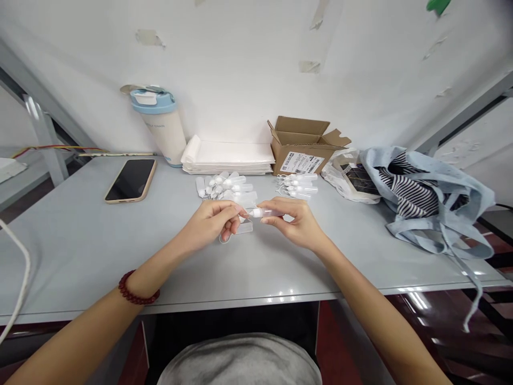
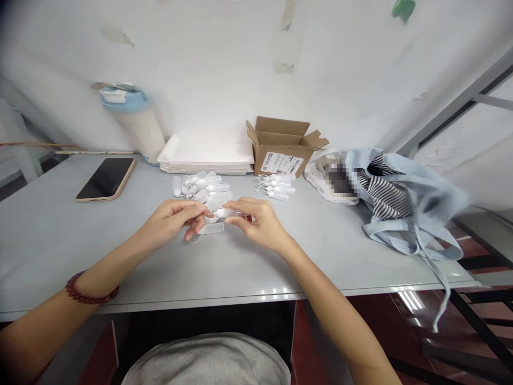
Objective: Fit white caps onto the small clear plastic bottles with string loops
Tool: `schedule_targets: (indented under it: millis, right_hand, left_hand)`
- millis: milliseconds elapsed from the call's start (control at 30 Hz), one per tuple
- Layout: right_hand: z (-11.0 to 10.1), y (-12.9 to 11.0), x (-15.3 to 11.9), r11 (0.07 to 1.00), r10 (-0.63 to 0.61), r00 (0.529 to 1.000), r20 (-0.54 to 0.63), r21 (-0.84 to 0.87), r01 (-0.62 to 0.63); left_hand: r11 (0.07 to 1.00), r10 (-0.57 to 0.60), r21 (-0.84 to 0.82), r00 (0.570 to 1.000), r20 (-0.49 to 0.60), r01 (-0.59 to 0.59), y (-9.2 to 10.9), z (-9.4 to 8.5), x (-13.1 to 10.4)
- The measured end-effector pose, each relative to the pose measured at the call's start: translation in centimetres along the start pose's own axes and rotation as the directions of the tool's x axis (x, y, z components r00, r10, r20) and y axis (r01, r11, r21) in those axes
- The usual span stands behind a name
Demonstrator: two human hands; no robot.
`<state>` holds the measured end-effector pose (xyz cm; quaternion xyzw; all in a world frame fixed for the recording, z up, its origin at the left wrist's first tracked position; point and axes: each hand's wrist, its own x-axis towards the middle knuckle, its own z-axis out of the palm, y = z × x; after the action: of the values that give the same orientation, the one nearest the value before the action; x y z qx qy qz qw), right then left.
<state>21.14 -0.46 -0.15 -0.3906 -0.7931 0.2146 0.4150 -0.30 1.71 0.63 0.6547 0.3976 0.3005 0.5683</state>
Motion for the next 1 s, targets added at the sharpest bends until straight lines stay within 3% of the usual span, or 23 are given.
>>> schedule_targets:
  millis: [300, 1000]
  right_hand:
    - [0.0, 0.1, 0.2, 1.0, -0.017, 1.0, 0.012, -0.006, 0.017]
    - [-1.1, 0.0, 0.4, 0.999, 0.0, 1.0, -0.004, -0.034, -0.001]
  left_hand:
    - [0.995, 0.018, 0.102, 1.0, -0.007, -0.017, 0.5, 0.3, -0.2]
    - [0.997, 0.052, 0.058, 0.998, -0.043, -0.049, 0.6, -0.2, -0.2]
